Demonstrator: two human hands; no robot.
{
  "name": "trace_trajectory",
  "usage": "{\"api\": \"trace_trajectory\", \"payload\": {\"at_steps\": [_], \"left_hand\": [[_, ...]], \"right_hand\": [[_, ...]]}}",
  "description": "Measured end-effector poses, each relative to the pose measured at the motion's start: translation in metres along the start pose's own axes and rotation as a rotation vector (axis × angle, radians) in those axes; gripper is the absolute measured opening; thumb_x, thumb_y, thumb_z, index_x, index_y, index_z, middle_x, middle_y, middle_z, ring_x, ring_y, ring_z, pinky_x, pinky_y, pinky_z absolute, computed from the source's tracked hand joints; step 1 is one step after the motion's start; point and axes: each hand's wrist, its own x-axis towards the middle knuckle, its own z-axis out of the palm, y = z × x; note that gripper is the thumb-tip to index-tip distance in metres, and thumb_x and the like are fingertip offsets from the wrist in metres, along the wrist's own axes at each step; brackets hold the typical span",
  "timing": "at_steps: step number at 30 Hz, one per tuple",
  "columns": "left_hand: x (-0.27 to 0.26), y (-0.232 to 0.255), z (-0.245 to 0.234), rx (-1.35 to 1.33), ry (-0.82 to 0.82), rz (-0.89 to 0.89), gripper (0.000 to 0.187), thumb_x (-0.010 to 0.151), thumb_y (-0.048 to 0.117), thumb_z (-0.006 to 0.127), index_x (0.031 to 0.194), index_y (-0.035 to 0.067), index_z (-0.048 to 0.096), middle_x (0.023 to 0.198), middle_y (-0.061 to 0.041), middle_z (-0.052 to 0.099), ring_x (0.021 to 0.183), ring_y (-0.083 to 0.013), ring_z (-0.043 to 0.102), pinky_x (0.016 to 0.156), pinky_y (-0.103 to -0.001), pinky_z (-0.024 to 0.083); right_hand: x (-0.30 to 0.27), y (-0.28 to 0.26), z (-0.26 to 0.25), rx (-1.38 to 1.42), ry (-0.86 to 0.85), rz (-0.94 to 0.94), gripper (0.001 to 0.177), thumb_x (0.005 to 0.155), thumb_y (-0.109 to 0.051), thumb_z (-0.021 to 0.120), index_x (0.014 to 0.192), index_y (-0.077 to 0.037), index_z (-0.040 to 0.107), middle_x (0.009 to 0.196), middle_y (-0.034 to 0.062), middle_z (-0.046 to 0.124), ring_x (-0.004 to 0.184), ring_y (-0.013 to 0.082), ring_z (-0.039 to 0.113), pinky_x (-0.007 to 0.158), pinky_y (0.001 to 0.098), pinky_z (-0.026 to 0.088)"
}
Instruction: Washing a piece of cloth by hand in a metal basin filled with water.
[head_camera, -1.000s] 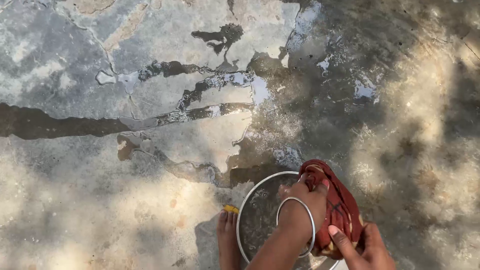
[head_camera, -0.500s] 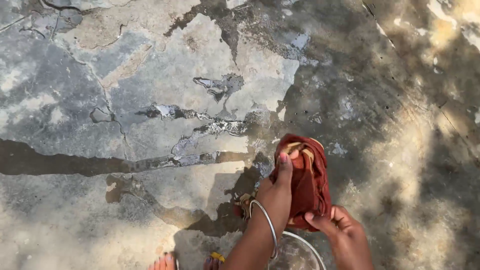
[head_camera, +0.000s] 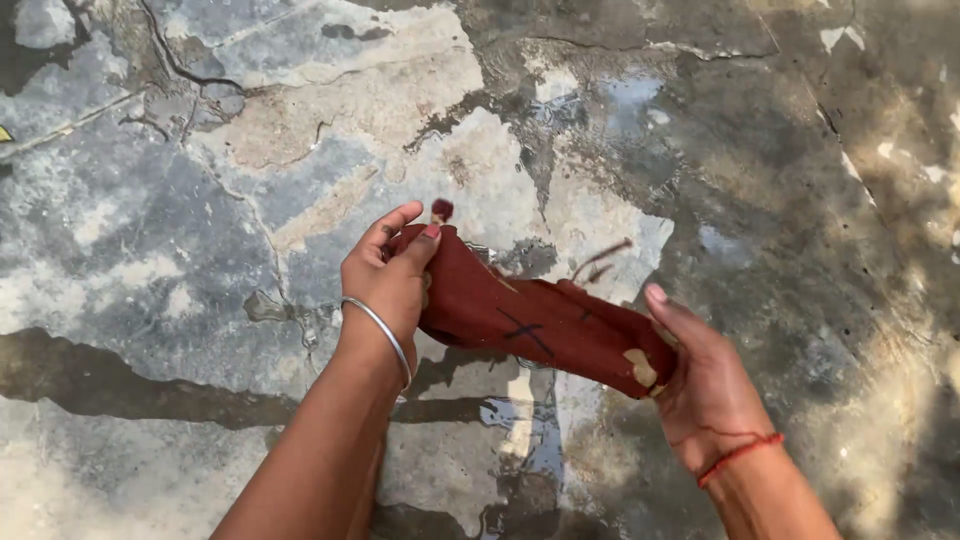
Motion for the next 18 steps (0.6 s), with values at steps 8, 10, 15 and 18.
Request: {"api": "trace_trajectory", "payload": {"at_steps": [8, 10, 15, 18], "left_hand": [[0.079, 0.111, 0.008, 0.15, -0.038, 0.022, 0.042, 0.088, 0.015, 0.077, 0.13, 0.011, 0.071, 0.086, 0.002, 0.059, 0.063, -0.0052, 0.045, 0.053, -0.023, 0.036], [0.099, 0.127, 0.014, 0.15, -0.041, 0.049, 0.044, 0.087, 0.012, 0.077, 0.13, 0.012, 0.066, 0.087, 0.001, 0.061, 0.064, -0.0068, 0.046, 0.053, -0.024, 0.037], [0.138, 0.137, 0.045, 0.219, 0.013, 0.003, 0.048, 0.082, 0.0, 0.075, 0.125, 0.012, 0.056, 0.095, -0.003, 0.073, 0.076, -0.0093, 0.069, 0.065, -0.023, 0.055], [0.167, 0.126, 0.061, 0.091, 0.108, -0.009, 0.042, 0.08, -0.007, 0.072, 0.116, 0.007, 0.056, 0.096, -0.007, 0.071, 0.074, -0.018, 0.07, 0.066, -0.031, 0.06]], "right_hand": [[0.076, -0.057, 0.121, -0.946, -0.254, 0.252, 0.04, 0.09, -0.045, 0.069, 0.097, -0.007, 0.08, 0.084, 0.0066, 0.075, 0.081, 0.0165, 0.062, 0.085, 0.0337, 0.041], [0.091, -0.072, 0.12, -0.776, -0.189, 0.173, 0.037, 0.092, -0.044, 0.066, 0.098, -0.009, 0.078, 0.091, 0.0051, 0.077, 0.086, 0.0146, 0.065, 0.09, 0.0341, 0.043], [0.121, -0.098, 0.095, -0.305, -0.09, -0.044, 0.029, 0.1, -0.04, 0.06, 0.103, -0.012, 0.067, 0.106, 0.0025, 0.071, 0.095, 0.0135, 0.064, 0.096, 0.0446, 0.047], [0.128, -0.119, 0.082, -0.07, -0.09, -0.103, 0.026, 0.101, -0.035, 0.055, 0.103, -0.01, 0.061, 0.107, 0.0067, 0.07, 0.1, 0.0194, 0.066, 0.095, 0.058, 0.05]]}}
